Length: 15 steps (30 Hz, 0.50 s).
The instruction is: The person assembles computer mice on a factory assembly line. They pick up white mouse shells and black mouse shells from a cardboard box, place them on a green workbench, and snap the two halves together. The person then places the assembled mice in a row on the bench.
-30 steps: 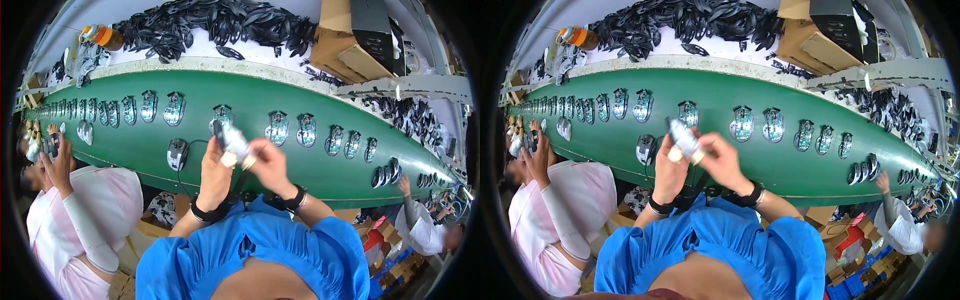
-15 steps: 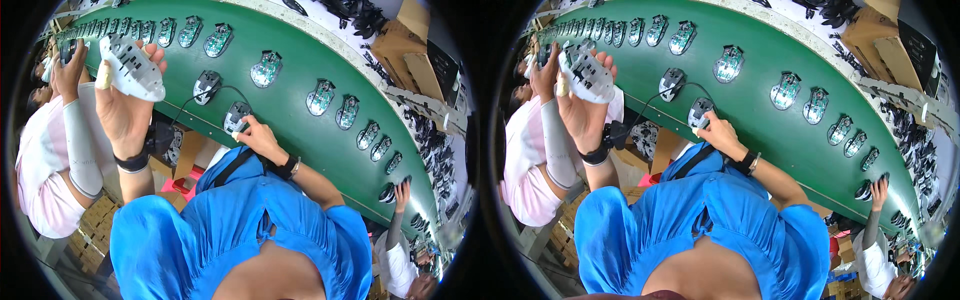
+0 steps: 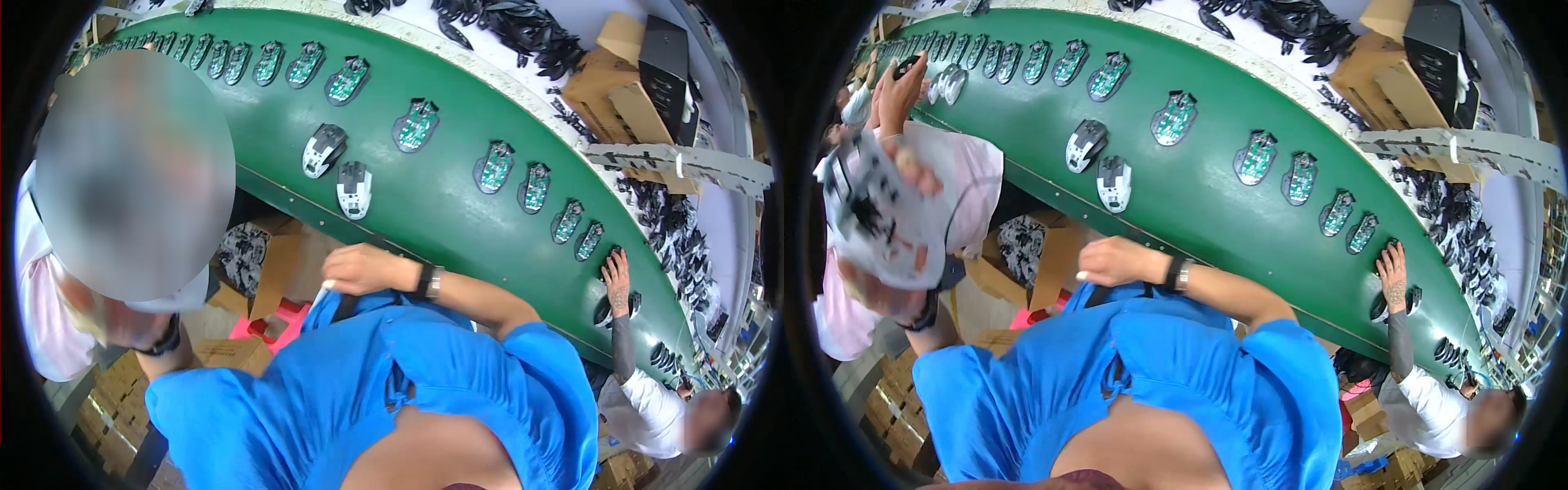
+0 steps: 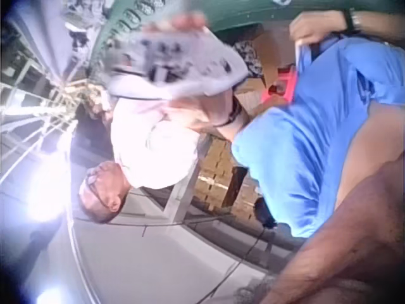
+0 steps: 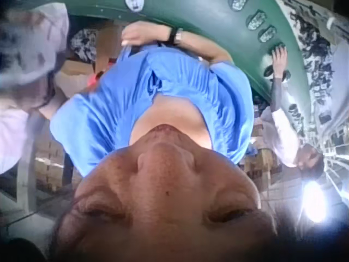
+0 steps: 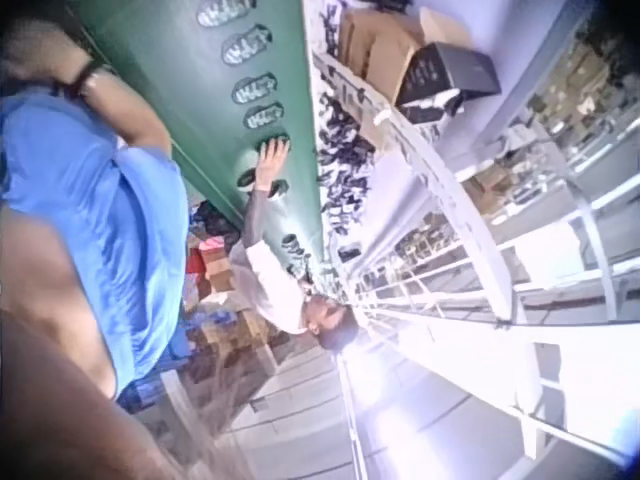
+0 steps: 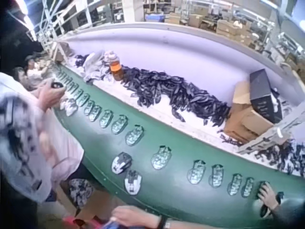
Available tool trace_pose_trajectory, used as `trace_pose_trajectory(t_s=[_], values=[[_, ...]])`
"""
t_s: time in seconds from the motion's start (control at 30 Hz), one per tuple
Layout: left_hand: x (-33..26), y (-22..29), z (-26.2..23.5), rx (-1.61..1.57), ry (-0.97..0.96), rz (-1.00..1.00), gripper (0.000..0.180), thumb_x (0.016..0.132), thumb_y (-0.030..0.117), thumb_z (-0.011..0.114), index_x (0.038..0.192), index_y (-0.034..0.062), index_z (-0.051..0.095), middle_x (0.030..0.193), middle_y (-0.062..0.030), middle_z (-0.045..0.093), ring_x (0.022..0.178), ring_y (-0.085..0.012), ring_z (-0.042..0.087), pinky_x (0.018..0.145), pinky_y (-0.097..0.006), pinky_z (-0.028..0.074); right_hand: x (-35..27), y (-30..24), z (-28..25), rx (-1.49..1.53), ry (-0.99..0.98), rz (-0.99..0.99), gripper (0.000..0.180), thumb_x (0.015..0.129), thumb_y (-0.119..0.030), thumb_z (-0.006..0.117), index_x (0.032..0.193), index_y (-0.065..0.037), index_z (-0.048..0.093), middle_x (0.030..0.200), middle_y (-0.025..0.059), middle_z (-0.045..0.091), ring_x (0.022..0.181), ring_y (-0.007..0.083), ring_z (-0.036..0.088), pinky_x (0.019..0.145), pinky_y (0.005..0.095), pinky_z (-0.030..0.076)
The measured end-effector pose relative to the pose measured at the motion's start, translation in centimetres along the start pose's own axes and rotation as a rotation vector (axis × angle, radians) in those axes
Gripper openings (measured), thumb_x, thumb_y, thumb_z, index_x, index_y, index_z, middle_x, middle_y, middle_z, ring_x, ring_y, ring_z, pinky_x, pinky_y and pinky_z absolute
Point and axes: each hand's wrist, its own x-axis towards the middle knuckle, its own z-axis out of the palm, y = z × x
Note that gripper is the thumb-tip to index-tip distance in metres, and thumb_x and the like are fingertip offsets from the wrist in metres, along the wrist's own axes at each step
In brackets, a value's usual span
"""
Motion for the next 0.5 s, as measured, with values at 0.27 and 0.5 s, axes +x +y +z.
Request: trace_pose_trajectory(t_s=[0.27, 0.5], values=[[-6.1, -14.1, -6.2, 0.317, 0.158, -0.379, 0.042, 0.082, 0.022, 0.067, 0.114, 0.0002, 0.05, 0.095, -0.0095, 0.064, 0.086, -0.0163, 0.062, 0.079, -0.029, 0.049, -0.8, 2.8, -3.3, -0.738, -0.027, 0.208, 0.034, 0.079, -0.016, 0.058, 0.113, -0.015, 0.064, 0.131, 0.0065, 0.051, 0.107, 0.0235, 0.055, 0.085, 0.037, 0.048], [-5.9, -25.8, -5.7, -0.077, 0.285, -0.462, 0.03, 0.087, 0.014, 0.059, 0.112, -0.0011, 0.052, 0.097, -0.0105, 0.062, 0.086, -0.0183, 0.062, 0.081, -0.032, 0.051, -0.4, 8.2, -7.4, -0.876, -0.128, 0.209, 0.024, 0.078, -0.019, 0.054, 0.096, -0.013, 0.069, 0.134, 0.009, 0.048, 0.115, 0.0233, 0.047, 0.093, 0.0365, 0.041]])
